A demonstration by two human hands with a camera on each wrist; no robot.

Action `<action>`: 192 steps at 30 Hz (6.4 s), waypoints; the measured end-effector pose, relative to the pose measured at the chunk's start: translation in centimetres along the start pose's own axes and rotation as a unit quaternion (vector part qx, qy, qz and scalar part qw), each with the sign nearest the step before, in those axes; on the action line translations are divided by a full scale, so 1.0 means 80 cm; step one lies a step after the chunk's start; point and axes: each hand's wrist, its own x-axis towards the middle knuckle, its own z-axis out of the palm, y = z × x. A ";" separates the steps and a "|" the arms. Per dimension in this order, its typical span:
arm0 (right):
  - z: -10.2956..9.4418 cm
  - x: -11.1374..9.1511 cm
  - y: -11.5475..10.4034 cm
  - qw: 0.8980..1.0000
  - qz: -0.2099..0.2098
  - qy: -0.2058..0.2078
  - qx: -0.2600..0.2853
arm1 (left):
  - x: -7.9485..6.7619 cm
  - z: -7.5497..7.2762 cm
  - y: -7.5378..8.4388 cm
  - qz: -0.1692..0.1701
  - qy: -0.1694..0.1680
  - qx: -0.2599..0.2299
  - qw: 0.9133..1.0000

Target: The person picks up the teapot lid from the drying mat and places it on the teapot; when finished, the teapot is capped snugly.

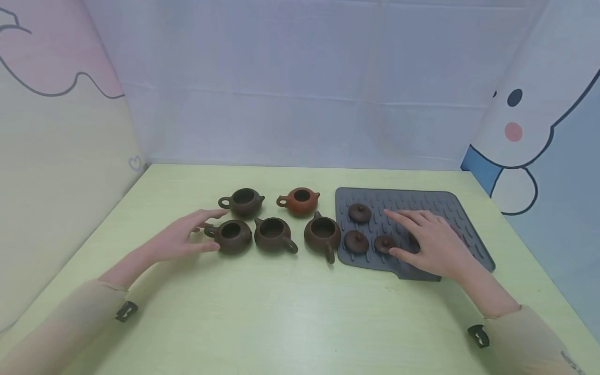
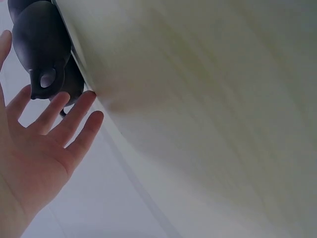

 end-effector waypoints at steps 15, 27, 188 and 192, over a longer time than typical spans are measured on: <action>0.004 0.003 0.001 0.998 -0.034 -0.004 0.047 | 0.003 0.003 0.003 0.017 -0.010 0.019 1.000; 0.010 0.008 0.002 0.998 -0.037 0.011 0.050 | 0.006 0.004 0.001 0.010 -0.010 0.016 1.000; 0.093 0.254 -0.284 0.972 -0.082 0.036 0.219 | 0.006 0.005 -0.006 -0.006 -0.021 -0.014 1.000; 0.093 0.255 -0.284 0.973 -0.078 0.026 0.214 | 0.006 0.005 -0.007 -0.005 -0.021 -0.012 1.000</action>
